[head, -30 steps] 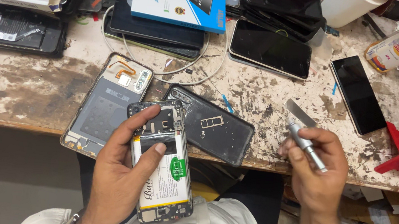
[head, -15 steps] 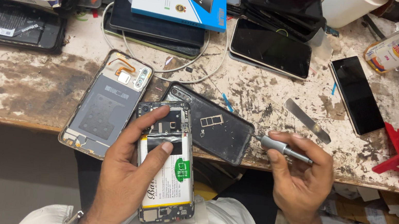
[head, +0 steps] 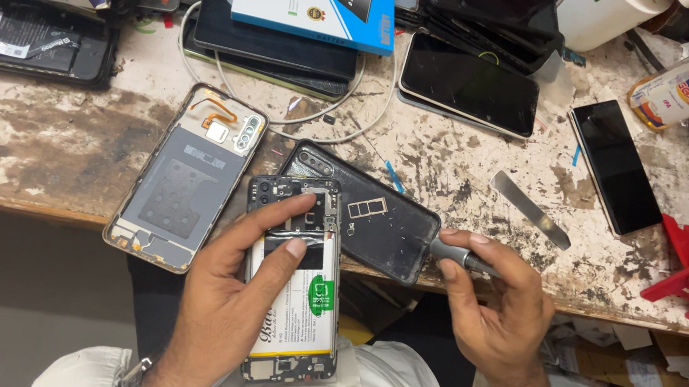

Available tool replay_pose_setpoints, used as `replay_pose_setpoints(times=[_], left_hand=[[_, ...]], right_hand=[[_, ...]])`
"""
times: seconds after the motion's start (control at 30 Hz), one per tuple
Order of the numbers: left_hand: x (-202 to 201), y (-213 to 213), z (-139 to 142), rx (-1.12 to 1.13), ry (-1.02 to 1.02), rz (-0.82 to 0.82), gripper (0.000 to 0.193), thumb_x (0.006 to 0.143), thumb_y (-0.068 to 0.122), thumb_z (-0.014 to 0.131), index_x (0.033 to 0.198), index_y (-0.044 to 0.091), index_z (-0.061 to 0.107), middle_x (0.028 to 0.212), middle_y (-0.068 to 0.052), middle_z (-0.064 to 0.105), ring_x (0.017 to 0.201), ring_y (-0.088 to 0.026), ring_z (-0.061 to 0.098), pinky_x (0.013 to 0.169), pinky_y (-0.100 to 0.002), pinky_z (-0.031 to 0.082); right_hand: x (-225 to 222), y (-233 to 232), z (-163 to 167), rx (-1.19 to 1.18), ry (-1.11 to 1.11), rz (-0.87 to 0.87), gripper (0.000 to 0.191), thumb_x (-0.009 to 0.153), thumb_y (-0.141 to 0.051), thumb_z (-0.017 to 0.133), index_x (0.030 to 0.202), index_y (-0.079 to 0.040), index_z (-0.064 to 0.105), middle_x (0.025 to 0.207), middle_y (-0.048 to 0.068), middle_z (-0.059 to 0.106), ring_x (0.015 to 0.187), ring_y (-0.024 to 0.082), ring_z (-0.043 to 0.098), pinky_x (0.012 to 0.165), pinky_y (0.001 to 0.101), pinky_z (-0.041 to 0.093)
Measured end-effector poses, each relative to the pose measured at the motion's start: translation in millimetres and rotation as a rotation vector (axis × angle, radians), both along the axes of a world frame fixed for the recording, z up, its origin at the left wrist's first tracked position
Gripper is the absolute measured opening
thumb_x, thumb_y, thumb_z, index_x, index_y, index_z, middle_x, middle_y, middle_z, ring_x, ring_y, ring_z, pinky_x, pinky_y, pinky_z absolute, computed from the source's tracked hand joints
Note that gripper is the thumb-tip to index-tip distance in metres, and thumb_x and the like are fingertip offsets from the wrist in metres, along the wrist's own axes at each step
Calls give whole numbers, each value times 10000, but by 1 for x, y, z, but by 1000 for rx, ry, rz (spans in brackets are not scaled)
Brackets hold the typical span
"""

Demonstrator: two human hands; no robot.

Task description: The person disassembles a light blue smartphone, removes the old battery, and installs a new one. They use a screwdriver and a prying tool to open the device, disconnect the battery connector, and secure the new battery before reattaching the internal bracket.

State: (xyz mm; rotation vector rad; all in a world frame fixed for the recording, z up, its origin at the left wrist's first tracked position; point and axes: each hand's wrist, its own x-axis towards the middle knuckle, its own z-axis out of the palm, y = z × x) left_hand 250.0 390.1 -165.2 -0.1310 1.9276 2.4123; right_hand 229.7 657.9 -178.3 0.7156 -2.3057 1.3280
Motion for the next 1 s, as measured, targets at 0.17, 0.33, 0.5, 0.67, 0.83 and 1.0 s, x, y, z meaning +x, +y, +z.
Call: replay_pose_setpoints(times=[0.17, 0.33, 0.5, 0.67, 0.83, 1.0], left_hand=[[-2, 0, 4, 29, -42, -24, 385, 949, 72, 658, 1333, 60, 681, 1047, -63, 730, 845, -57, 677, 700, -214, 577], [-2, 3, 7, -50, 39, -12, 273, 945, 85, 686, 1212, 55, 733, 1040, -41, 709, 877, -60, 673, 734, -209, 566], [-3, 6, 8, -201, 135, -12, 196, 940, 110, 710, 1123, 67, 767, 1006, -54, 712, 913, -99, 678, 787, -238, 547], [0, 8, 11, -160, 185, -63, 183, 957, 117, 696, 1124, 77, 756, 1016, -51, 726, 951, -119, 690, 833, -255, 552], [2, 8, 12, -159, 248, -76, 187, 973, 127, 688, 1141, 81, 758, 1012, -58, 710, 956, -131, 689, 835, -264, 551], [2, 8, 10, -152, 208, -88, 171, 973, 142, 692, 1116, 82, 764, 970, -50, 692, 906, -120, 684, 782, -257, 552]], right_hand=[[-2, 0, 4, 78, 81, -18, 371, 985, 23, 669, 1298, -24, 477, 1166, 196, 714, 1159, 256, 724, 1001, 338, 644], [3, -7, 11, -98, 28, 2, 353, 1011, 30, 645, 1309, -28, 466, 1199, 216, 705, 1172, 253, 721, 974, 332, 653], [20, -23, 21, -251, -30, 33, 357, 1047, 29, 618, 1334, -55, 424, 1177, 234, 705, 1139, 221, 724, 928, 289, 640], [28, -38, 24, -299, -58, 60, 379, 1028, 27, 628, 1331, -44, 411, 1232, 263, 680, 1136, 231, 712, 960, 307, 627], [28, -44, 24, -321, -71, 54, 380, 1024, 31, 628, 1330, -39, 413, 1222, 263, 685, 1129, 231, 718, 957, 312, 631], [28, -44, 23, -332, -75, 52, 373, 1027, 27, 627, 1329, -37, 417, 1220, 263, 689, 1124, 229, 718, 953, 310, 632]])
